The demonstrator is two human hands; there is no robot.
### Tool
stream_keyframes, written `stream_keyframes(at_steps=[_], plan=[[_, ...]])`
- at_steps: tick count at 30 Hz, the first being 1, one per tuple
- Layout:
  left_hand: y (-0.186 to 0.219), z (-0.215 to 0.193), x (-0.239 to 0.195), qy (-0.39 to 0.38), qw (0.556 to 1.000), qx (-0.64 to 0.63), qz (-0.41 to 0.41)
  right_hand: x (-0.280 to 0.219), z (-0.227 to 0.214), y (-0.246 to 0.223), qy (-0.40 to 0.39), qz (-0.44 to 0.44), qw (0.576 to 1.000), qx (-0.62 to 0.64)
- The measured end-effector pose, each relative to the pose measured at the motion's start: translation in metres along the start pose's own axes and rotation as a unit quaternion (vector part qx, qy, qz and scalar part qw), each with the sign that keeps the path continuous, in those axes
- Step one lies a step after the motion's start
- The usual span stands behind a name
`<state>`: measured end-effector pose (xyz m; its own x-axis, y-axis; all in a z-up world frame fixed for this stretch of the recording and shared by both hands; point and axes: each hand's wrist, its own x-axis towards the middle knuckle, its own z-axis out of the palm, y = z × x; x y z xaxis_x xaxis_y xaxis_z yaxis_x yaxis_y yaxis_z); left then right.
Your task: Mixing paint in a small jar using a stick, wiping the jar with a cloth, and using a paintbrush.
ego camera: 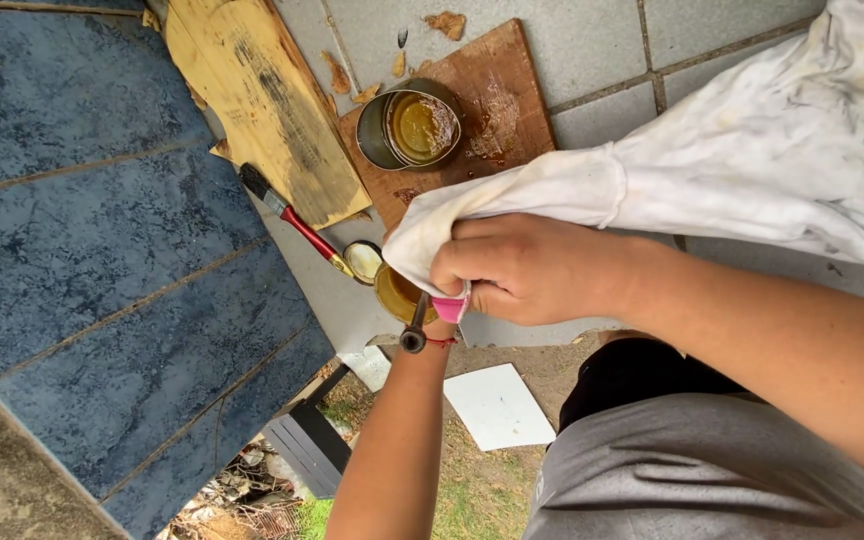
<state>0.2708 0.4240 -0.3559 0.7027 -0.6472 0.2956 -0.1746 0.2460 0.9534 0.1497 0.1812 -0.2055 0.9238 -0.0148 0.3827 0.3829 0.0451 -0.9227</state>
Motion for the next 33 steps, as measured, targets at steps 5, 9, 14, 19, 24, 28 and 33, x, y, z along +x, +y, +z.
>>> stream_keyframes(at_steps=[5,9,14,19,24,28,33], plan=[[-0.006,-0.006,-0.002,-0.011,0.998,-0.053,0.015,-0.01,0.013,0.007,0.134,-0.039,0.99,-0.013],[-0.006,-0.012,-0.009,-0.023,0.995,-0.091,0.024,-0.018,0.031,0.008,0.241,-0.059,0.969,-0.014],[0.02,0.01,0.011,-0.025,0.995,-0.091,0.016,-0.003,0.029,-0.02,0.294,-0.06,0.953,-0.035],[0.054,0.037,0.033,-0.047,0.998,0.04,-0.019,-0.01,0.029,-0.009,0.253,-0.02,0.967,0.005],[0.074,0.064,0.035,0.028,0.99,0.121,-0.071,-0.019,0.013,-0.008,0.235,0.046,0.959,0.151],[0.083,0.075,0.04,0.055,0.969,0.226,-0.087,-0.013,0.003,-0.028,0.348,0.06,0.841,0.41],[0.095,0.095,0.048,0.049,0.986,0.151,-0.053,-0.021,0.0,-0.026,0.265,0.099,0.888,0.364]])
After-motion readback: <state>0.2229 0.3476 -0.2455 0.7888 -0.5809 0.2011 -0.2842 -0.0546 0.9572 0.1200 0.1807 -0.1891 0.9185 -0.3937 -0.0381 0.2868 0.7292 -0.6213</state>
